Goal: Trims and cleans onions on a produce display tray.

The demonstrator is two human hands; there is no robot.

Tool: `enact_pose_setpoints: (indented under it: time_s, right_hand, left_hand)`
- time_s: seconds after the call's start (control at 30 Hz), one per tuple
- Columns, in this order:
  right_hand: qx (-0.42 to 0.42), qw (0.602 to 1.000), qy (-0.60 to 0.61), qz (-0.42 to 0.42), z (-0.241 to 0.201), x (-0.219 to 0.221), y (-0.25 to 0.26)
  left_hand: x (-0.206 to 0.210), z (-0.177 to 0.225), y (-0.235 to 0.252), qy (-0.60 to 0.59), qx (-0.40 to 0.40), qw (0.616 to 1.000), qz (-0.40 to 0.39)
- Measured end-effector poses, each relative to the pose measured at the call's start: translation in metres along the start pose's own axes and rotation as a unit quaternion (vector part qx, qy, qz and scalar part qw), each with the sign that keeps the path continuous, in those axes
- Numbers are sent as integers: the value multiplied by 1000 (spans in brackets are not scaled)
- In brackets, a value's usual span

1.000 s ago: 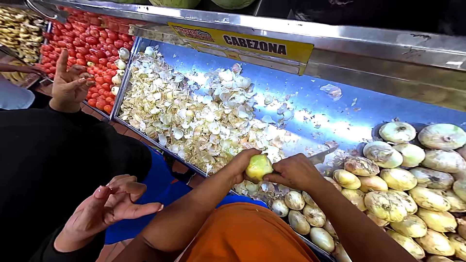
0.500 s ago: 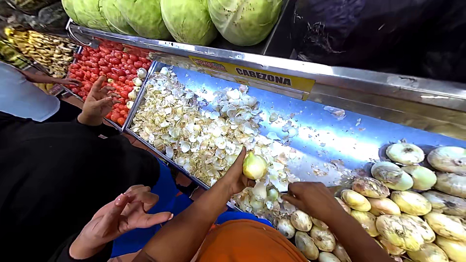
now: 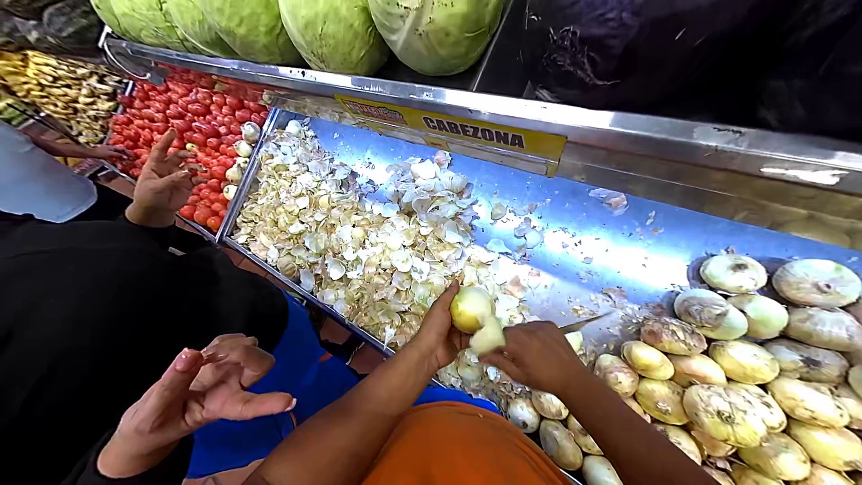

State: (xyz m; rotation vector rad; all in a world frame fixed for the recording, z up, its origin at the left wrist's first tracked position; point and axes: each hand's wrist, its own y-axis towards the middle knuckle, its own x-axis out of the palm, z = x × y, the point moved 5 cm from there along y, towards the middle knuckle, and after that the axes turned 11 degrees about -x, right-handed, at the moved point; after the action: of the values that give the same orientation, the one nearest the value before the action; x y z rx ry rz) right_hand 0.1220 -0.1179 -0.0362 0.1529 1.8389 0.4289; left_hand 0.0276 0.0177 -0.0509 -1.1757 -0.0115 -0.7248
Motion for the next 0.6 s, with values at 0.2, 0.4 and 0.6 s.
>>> enact_pose_setpoints:
  time_s: [0.2,0.4,0.6]
  right_hand:
    - [260,938,90,-209,21,-11,-20]
    - [307,928,89,-194,33,-36,-16]
    - [261,931,55,-248,27,-41,12]
  left_hand:
    - [-10,30,-8,59,41,995,-71]
    - [-19,25,-3,101,81,989,-71]
    - [-4,12,-13,110,106,988,-36]
